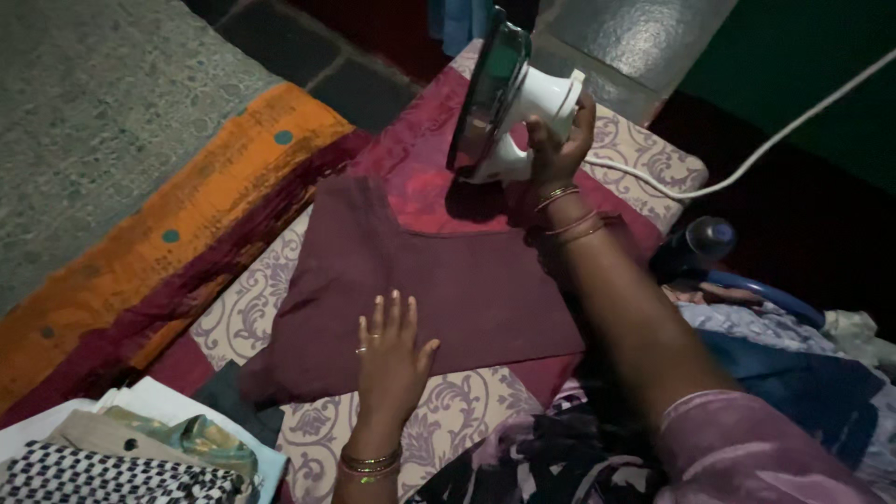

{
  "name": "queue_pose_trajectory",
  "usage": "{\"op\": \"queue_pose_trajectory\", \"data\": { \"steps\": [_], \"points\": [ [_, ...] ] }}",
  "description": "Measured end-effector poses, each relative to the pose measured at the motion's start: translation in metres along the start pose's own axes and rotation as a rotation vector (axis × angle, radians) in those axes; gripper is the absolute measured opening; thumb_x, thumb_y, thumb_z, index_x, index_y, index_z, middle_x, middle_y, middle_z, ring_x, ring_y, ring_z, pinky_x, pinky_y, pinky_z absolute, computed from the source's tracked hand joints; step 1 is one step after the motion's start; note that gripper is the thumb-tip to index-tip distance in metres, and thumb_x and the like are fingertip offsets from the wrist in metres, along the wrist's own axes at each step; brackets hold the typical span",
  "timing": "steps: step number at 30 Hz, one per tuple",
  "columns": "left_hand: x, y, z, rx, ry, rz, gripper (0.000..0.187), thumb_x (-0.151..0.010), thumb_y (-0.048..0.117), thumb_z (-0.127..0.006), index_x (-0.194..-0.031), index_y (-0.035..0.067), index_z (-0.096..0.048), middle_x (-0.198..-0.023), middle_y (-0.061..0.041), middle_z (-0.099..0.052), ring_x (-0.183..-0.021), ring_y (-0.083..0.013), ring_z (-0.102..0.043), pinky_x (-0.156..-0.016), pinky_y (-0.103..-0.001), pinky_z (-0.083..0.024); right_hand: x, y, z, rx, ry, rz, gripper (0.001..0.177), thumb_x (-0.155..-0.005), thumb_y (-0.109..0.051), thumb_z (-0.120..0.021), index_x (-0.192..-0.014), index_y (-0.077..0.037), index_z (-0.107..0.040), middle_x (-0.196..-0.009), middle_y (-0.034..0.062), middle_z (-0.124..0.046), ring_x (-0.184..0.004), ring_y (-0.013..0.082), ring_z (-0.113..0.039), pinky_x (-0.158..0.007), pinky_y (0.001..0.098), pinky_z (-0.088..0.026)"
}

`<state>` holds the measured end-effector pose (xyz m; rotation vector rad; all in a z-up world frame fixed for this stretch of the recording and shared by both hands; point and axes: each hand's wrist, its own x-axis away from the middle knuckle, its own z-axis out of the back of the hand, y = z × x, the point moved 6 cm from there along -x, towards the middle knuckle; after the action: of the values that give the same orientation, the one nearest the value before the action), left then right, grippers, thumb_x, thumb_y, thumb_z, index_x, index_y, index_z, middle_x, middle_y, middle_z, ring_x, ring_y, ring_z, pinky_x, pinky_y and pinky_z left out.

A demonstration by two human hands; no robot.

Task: The person irons a maroon shirt laid out on a patterned surface. They smooth the fabric, button the collar, and iron the front, sleeves, and back before folding the shirt.

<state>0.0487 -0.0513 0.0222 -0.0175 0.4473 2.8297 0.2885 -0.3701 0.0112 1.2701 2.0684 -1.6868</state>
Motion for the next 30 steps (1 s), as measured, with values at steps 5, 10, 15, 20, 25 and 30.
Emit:
{"op": "queue_pose_trajectory", "data": {
  "steps": [5,10,15,20,25,30],
  "points": [
    [0.004,-0.005,0.002,0.019,0.031,-0.010,0.067,-0.091,0.040,-0.065,-0.147,0.008,-0.048,-0.156,-0.020,-0.041,-0.147,-0.0403,-0.030,-0.118,-0.056,-0.020,0.015,0.018,0.009,-0.149,0.106,-0.373,0.091,-0.084,-0.030,-0.084,-0.153,-0.018,-0.027,-0.097,0.0048,-0.063,-0.086,0.0173,-0.063,-0.075,0.0370,-0.059],
    [0.070,-0.044,-0.004,1.040,0.616,0.674,0.039,-0.104,0.023,-0.060,-0.139,0.007,-0.061,-0.120,-0.010,-0.060,-0.118,-0.0420,-0.044,-0.102,-0.049,-0.039,0.011,-0.006,0.012,-0.195,-0.177,-0.334,0.081,-0.097,-0.030,-0.081,-0.158,-0.009,-0.032,-0.132,0.0101,-0.061,-0.119,0.0227,-0.062,-0.103,0.0435,-0.056],
    [0.117,-0.047,-0.041,2.062,0.777,0.912,0.017,-0.102,0.024,-0.059,-0.115,0.015,-0.059,-0.100,0.002,-0.064,-0.105,-0.0198,-0.058,-0.095,-0.036,-0.047,0.018,-0.040,0.048,-0.041,-0.302,-0.173,0.078,-0.103,-0.033,-0.075,-0.163,-0.015,-0.029,-0.154,0.0091,-0.048,-0.144,0.0228,-0.050,-0.121,0.0398,-0.047],
    [0.117,-0.076,-0.046,2.121,0.795,0.774,0.021,-0.102,0.023,-0.066,-0.091,0.015,-0.050,-0.089,0.000,-0.054,-0.098,-0.0190,-0.052,-0.094,-0.036,-0.045,0.048,-0.062,0.113,0.046,-0.201,-0.391,0.063,-0.100,-0.024,-0.080,-0.153,-0.008,-0.049,-0.132,0.0081,-0.058,-0.123,0.0230,-0.056,-0.110,0.0403,-0.049],
    [0.110,-0.114,-0.050,1.946,0.939,1.046,0.012,-0.096,0.020,-0.071,-0.099,0.014,-0.062,-0.087,0.003,-0.057,-0.090,-0.0138,-0.058,-0.085,-0.029,-0.047,0.078,-0.122,0.145,0.831,-0.414,-0.194,0.046,-0.091,-0.026,-0.081,-0.131,-0.008,-0.066,-0.121,0.0141,-0.066,-0.112,0.0317,-0.065,-0.100,0.0431,-0.054],
    [0.086,-0.117,-0.025,1.850,0.764,0.925,0.026,-0.094,0.017,-0.080,-0.111,0.010,-0.062,-0.099,-0.001,-0.062,-0.080,-0.0133,-0.060,-0.068,-0.026,-0.050,0.076,-0.145,0.141,1.243,-0.455,-0.028,0.070,-0.079,-0.040,-0.088,-0.129,0.003,-0.064,-0.118,0.0259,-0.064,-0.106,0.0460,-0.062,-0.089,0.0517,-0.052]
  ]
}}
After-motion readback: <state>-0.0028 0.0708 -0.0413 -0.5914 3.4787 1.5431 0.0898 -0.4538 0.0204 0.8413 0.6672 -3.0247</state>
